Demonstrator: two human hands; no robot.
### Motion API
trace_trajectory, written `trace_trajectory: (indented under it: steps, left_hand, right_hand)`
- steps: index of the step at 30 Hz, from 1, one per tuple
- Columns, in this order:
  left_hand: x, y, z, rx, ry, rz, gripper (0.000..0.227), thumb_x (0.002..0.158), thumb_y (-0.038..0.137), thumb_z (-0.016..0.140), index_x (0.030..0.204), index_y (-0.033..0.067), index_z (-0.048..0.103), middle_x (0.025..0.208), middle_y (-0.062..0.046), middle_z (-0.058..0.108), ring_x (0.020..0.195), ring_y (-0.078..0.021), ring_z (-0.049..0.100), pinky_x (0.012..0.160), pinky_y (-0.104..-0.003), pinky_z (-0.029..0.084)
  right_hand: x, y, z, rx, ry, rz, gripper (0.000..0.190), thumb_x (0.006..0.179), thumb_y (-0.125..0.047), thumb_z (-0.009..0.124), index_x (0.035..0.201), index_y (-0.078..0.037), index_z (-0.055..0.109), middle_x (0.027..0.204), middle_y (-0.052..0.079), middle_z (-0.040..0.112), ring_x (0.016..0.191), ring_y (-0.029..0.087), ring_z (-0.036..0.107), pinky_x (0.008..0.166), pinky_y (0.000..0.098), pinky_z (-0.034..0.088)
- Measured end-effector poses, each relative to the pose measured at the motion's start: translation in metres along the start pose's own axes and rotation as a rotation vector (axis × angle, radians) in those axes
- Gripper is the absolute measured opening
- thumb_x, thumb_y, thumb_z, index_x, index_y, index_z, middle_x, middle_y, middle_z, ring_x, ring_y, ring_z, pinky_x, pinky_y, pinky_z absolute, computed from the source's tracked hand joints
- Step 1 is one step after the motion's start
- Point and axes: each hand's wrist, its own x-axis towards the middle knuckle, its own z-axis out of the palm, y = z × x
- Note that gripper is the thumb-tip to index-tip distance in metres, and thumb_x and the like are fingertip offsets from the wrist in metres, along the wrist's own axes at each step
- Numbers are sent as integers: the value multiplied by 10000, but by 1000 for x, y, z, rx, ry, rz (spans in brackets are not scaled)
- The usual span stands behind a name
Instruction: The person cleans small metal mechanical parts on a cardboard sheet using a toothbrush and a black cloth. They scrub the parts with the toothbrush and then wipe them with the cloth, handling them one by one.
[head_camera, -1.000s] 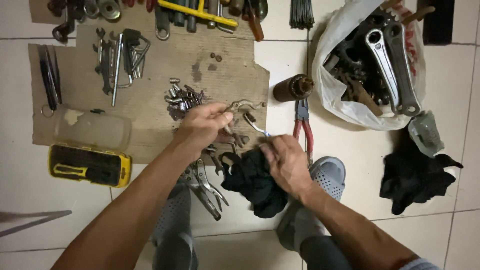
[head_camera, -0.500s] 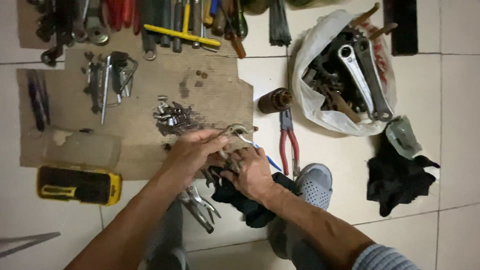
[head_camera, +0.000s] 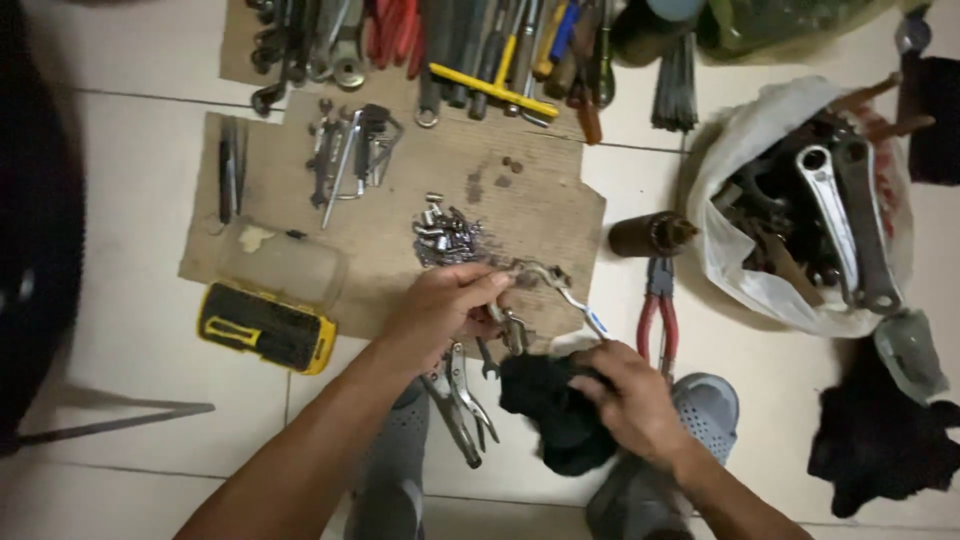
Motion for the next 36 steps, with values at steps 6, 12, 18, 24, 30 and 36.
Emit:
trace_trajectory:
  steps: [6, 12, 18, 24, 30, 36]
  left_hand:
    - [-1, -12, -10, 493, 8, 178, 359, 942, 401, 622, 1082, 110, 779, 702, 12, 699, 439, -45, 534, 393, -175, 366]
    - [-12, -3, 14, 545, -16, 236, 349, 854, 390, 653, 968, 101, 813, 878, 5, 776, 827, -95, 664, 731, -278, 479]
    - [-18, 0, 17, 574, -86, 224, 416, 842, 403, 618, 1069, 96, 784, 1011, -51, 789, 903, -162, 711, 789, -269, 514]
    - [-5, -16, 32, 316, -97, 157, 334, 893, 310, 664, 1105, 80, 779, 1057, -91, 786, 885, -198, 728, 746, -268, 555]
    - [5, -42, 56, 30, 56, 77, 249, 1015, 255, 607, 1066, 55, 746, 570, -134, 613, 424, -159, 569, 422, -305, 561]
    - [-11, -46, 64, 190, 88, 289, 390, 1046, 280, 497, 725, 64, 544, 664, -56, 600, 430, -195, 569, 434, -336, 475]
  right_hand:
    - [8, -62, -44, 368, 268, 298, 272, 934, -106, 636, 1187, -78, 731, 1219, 68, 728, 1114, 181, 645, 1025, 308, 465]
    - [42, -86, -31, 216, 156, -190, 290, 963, -104, 601, 1229, -31, 691, 1297, 162, 650, 1209, 257, 650, 1090, 341, 489]
    - [36, -84, -21, 76, 230, -125, 279, 1005, -164, 537, 1232, -50, 652, 1276, 138, 652, 1178, 259, 637, 1049, 357, 480]
    - [32, -86, -17, 49, 320, 30, 136, 1020, -158, 550, 1087, -55, 606, 980, 61, 626, 913, 200, 569, 860, 317, 441]
    - [40, -97, -16, 57, 375, 386, 165, 1041, -232, 573, 1015, -81, 637, 953, 108, 605, 955, 211, 545, 907, 333, 416]
    - [57, -74, -24, 442, 478, 589, 89, 1052, -151, 575, 1033, -70, 604, 937, 50, 625, 841, 136, 532, 741, 281, 415]
